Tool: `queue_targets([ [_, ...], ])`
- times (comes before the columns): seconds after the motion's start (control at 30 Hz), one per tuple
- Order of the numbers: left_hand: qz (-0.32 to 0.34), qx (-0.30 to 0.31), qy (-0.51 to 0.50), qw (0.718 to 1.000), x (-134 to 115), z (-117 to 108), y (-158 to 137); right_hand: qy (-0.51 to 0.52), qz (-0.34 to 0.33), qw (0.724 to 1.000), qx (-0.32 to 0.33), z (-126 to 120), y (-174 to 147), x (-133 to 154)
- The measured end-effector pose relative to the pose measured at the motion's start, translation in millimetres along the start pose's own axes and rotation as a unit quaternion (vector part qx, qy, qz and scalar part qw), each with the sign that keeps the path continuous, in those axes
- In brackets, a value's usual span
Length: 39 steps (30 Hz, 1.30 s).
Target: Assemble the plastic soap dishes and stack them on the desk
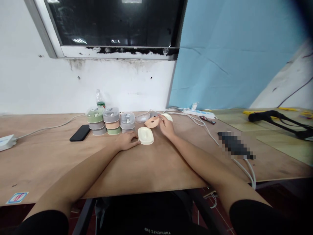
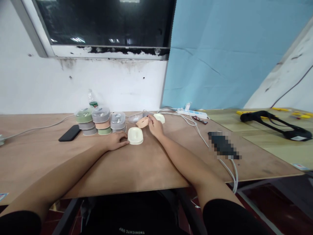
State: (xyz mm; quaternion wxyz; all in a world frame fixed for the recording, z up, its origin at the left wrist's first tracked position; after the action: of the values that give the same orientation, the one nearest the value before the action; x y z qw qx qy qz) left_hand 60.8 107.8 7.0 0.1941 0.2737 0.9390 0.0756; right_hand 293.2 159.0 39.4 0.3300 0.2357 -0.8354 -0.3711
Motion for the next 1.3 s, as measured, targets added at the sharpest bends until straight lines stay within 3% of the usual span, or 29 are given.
queue_targets([
  [0.23,0.013,-0.007,0.001,1.000,-1.9,-0.8,-1.3,-0.068,-0.138,0.972,0.177,24.6,-5.2,19.7],
  [0.37,0.011,-0.008,0.000,1.000,-1.7,-0.5,-0.8,-0.096,-0.125,0.982,0.103,14.6,-3.3,20.3],
  [0.53,0.010,-0.003,0.001,1.000,-0.5,1.2,0.4,-0.100,-0.074,0.992,0.025,3.8,3.4,-1.6],
  [0.8,0.005,-0.005,0.003,1.000,0.5,1.7,-0.2,-0.151,0.000,0.986,0.071,18.9,18.9,-54.5],
  [1.17,0.001,0.000,-0.009,1.000,-0.3,-0.3,-0.2,-0.161,0.015,0.985,0.064,25.5,17.7,-65.4],
  [1.3,0.003,0.003,-0.008,1.000,-0.5,0.4,0.0,-0.201,0.001,0.977,0.066,25.1,19.6,-53.2],
])
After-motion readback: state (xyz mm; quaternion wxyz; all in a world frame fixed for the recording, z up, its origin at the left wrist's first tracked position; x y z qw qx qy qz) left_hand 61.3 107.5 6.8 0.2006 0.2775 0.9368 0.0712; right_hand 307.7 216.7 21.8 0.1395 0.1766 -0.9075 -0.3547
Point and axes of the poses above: each hand's wrist, its own y-axis towards the middle knuckle, its own z-axis out of the palm, x = y × z, the point moved 8 cm from there along y, towards the middle knuckle, and after that the axes turned 14 degrees about -z, right-handed, at the moved point
